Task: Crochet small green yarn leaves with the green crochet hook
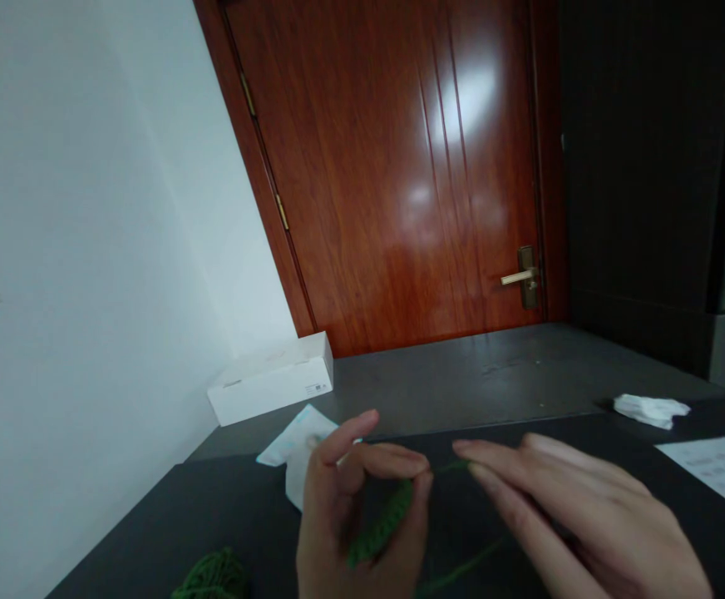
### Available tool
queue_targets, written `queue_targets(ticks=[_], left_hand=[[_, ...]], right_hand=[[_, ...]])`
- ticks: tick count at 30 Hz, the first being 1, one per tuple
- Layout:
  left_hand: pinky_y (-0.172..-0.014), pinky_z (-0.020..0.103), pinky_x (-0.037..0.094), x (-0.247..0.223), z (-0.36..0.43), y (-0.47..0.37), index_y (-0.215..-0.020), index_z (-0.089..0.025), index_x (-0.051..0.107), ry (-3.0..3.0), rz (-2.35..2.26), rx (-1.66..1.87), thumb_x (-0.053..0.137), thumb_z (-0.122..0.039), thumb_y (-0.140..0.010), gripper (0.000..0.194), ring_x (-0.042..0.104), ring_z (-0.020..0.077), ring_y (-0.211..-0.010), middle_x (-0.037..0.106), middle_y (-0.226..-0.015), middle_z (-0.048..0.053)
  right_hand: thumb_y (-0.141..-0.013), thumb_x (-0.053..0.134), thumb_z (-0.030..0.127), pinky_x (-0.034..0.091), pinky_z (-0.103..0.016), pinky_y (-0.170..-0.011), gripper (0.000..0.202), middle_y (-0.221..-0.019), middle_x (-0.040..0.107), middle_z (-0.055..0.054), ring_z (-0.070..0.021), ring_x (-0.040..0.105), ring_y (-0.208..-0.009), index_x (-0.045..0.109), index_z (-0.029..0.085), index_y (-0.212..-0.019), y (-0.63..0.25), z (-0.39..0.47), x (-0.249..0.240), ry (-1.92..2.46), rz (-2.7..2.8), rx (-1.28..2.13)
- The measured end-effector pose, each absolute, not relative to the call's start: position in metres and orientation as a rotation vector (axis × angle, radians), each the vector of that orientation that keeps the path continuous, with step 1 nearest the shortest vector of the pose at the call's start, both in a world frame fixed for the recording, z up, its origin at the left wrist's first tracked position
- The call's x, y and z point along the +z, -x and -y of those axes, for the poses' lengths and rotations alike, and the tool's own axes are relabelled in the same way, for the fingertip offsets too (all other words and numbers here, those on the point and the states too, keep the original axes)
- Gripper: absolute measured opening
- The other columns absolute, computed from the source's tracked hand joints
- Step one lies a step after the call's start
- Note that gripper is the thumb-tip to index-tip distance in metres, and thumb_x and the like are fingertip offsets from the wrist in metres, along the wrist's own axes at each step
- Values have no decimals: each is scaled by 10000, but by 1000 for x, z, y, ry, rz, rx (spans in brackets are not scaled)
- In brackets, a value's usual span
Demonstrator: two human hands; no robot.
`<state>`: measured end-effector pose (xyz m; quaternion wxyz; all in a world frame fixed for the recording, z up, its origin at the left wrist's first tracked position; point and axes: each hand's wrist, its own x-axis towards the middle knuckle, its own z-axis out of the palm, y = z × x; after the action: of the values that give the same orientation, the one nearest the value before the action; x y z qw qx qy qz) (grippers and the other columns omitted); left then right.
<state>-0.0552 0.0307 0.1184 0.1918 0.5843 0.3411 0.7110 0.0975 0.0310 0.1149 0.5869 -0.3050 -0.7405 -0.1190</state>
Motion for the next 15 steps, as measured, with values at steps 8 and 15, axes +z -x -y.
queue_targets(ticks=[8, 15], left_hand=[[-654, 169, 520, 127, -30, 54, -1044, -250, 581, -1375, -822, 1817, 687, -64, -674, 427, 644, 103, -633, 678, -592, -61], [-699, 214, 533, 123, -29, 51, -1063, -244, 574, -1444, -967, 2153, 689, -39, -688, 442, 657, 134, -707, 682, -655, -57]], right_hand=[[-880, 563, 205, 528, -207, -590, 184, -714, 743, 11, -143, 701, -673, 742, 239, -858, -89, -51, 110, 781, 1725, 434], [-920, 439, 132, 401, -259, -387, 294, -489, 617, -11, -141, 561, -403, 717, 130, -825, -71, -40, 91, 586, 1926, -113]])
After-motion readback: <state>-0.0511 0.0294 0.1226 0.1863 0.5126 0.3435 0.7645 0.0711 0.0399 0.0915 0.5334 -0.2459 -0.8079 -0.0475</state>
